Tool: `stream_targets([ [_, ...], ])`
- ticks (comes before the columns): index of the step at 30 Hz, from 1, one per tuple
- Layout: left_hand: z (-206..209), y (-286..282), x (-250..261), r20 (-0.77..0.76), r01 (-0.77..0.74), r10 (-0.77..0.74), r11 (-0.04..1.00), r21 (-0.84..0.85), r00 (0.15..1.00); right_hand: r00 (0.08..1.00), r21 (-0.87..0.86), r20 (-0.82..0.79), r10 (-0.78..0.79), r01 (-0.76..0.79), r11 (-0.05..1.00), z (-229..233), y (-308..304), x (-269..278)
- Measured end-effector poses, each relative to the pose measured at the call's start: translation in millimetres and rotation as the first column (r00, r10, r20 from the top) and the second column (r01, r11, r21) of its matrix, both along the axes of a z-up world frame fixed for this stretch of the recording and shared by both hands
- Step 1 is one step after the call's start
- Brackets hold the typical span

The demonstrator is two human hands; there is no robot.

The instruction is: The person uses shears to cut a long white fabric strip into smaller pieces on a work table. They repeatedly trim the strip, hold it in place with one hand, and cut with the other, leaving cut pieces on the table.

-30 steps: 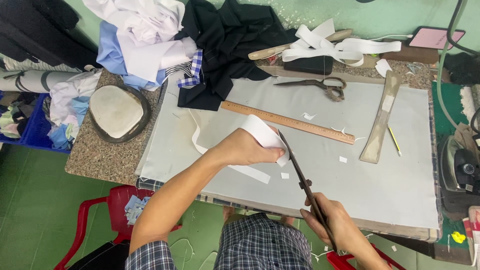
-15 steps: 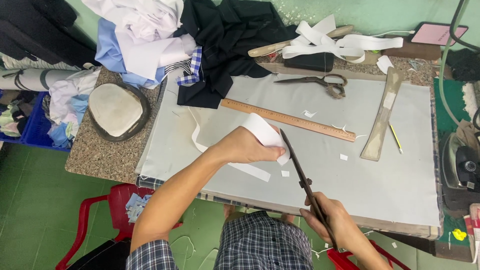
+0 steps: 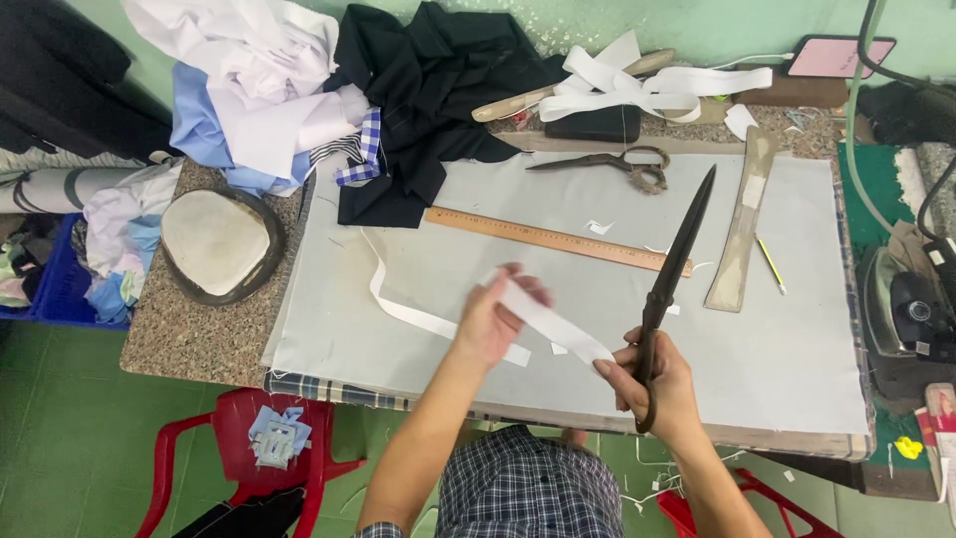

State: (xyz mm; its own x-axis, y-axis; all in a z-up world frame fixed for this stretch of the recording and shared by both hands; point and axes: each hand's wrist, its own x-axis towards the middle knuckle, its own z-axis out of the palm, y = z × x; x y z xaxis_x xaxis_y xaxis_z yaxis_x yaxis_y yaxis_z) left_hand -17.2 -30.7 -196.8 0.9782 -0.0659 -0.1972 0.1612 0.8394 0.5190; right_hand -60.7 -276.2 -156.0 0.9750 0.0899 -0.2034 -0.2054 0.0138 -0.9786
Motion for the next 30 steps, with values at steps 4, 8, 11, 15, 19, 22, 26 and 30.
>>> stream_targets([
  [4, -11, 98, 35, -0.332, -0.476, 0.43, 0.877, -0.07, 0.84, 0.99, -0.133, -0.14, 0.021, -0.04, 0.99, -18, -21, -6],
  [8, 42, 116, 31, -0.133, -0.681, 0.719, 0.69, 0.244, 0.682, 0.972, -0.272, -0.234, 0.037, -0.102, 0.957, -17, -17, -7],
  [11, 60, 63, 4, 0.009, -0.387, 0.432, 0.797, 0.464, 0.902, 0.983, -0.278, -0.166, 0.075, -0.12, 0.953, -14, -7, -2],
  [15, 95, -4, -43, 0.004, 0.341, -0.44, 0.702, 0.626, 0.898, 0.98, -0.012, 0.104, 0.17, -0.17, 0.985, 21, 8, 4],
  [19, 126, -21, -63, 0.0, 0.366, -0.575, 0.521, 0.771, 0.818, 0.974, 0.061, 0.163, 0.157, -0.169, 0.984, 69, 18, 11],
  [22, 116, -23, -67, 0.065, 0.313, -0.601, 0.502, 0.806, 0.797, 0.982, 0.049, 0.152, 0.11, -0.119, 0.992, 89, 27, 15],
  [26, 124, -22, -60, 0.385, -0.15, -0.379, 0.52, 0.841, 0.842, 0.969, 0.057, 0.209, 0.135, -0.15, 0.987, 83, 21, 22],
  [30, 133, -18, -55, 0.514, -0.335, -0.247, 0.52, 0.786, 0.822, 0.916, 0.017, 0.35, 0.195, -0.214, 0.977, 59, 9, 33],
])
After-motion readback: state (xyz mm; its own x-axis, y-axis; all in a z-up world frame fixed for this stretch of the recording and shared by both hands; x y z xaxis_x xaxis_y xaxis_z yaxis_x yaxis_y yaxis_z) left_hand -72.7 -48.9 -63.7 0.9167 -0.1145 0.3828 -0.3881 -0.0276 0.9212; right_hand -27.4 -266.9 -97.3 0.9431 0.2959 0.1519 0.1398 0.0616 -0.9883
